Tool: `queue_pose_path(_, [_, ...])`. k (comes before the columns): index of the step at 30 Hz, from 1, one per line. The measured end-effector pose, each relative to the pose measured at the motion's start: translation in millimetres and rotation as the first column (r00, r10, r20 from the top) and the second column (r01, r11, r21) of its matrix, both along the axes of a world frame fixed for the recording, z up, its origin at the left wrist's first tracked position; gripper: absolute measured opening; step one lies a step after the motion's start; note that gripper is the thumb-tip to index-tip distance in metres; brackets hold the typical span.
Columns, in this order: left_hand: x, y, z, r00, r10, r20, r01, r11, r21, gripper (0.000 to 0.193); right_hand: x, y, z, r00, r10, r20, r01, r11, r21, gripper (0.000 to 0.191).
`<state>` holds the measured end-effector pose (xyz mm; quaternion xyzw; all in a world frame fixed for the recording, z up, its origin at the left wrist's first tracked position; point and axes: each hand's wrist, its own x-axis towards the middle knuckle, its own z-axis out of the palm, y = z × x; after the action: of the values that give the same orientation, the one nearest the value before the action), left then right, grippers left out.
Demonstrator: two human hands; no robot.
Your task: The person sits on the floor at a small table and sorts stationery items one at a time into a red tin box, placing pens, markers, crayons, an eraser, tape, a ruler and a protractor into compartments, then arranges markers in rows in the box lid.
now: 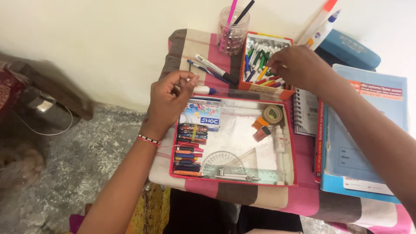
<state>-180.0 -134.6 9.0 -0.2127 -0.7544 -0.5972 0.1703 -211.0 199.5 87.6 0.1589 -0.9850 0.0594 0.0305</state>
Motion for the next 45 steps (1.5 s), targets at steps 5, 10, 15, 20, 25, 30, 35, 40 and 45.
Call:
queue_pose_path(5, [0.8, 1.3, 0.4, 1.000, 0.003, -0.006, -0.003, 1.000, 0.015, 0.011, -41.6, -0.5, -29.7, 0.934, 0.313, -0.173, -0.307, 0.950, 0.063, 0.042])
queue_pose_path(10, [-0.8, -0.5, 0.0, 1.000, -0.014, -0.022, 0.014, 1.000, 0.004, 0.011, -56.4, -3.2, -47.4, 0.964, 0.247, -0.096, -0.230, 0.960, 0.160, 0.064])
queue_pose_path(15, [-4.9, 0.8, 0.3, 0.995, -0.051, 0.083, 0.049, 0.999, 0.015, 0.012, -50.7, -2.6, -50.8, 0.975, 0.190, -0.116, -0.145, 0.938, 0.314, 0.058])
queue_pose_path(20, [-37.2, 13.6, 28.5, 0.982, -0.188, 0.014, 0.188, 0.973, -0.133, 0.020, -48.0, -1.9, -51.5, 0.928, 0.250, -0.276, -0.119, 0.901, 0.417, 0.043])
queue_pose_path(25, [-77.2, 74.5, 46.2, 0.945, -0.324, -0.038, 0.276, 0.857, -0.435, 0.023, -50.6, 4.1, -47.2, 0.926, 0.233, -0.296, -0.095, 0.905, 0.414, 0.035])
queue_pose_path(30, [-97.1, 141.3, 25.6, 0.941, -0.176, -0.289, -0.009, 0.840, -0.542, 0.027, -36.5, 9.8, -27.9, 0.934, 0.143, -0.329, -0.056, 0.964, 0.260, 0.027])
queue_pose_path(35, [-106.1, 158.7, 20.6, 0.947, -0.177, -0.269, -0.019, 0.803, -0.595, 0.014, -18.3, 14.2, -3.5, 0.858, 0.327, -0.395, -0.324, 0.943, 0.077, 0.019])
queue_pose_path(40, [-76.9, 133.4, 34.9, 0.910, -0.165, -0.380, -0.033, 0.885, -0.464, 0.014, -16.8, 22.7, 2.5, 0.944, 0.232, -0.236, -0.302, 0.895, -0.328, 0.014])
queue_pose_path(45, [-2.1, 82.6, 51.8, 0.969, -0.244, -0.046, 0.208, 0.900, -0.383, 0.017, -28.5, 41.5, -7.2, 0.943, 0.275, -0.187, -0.328, 0.676, -0.660, 0.020])
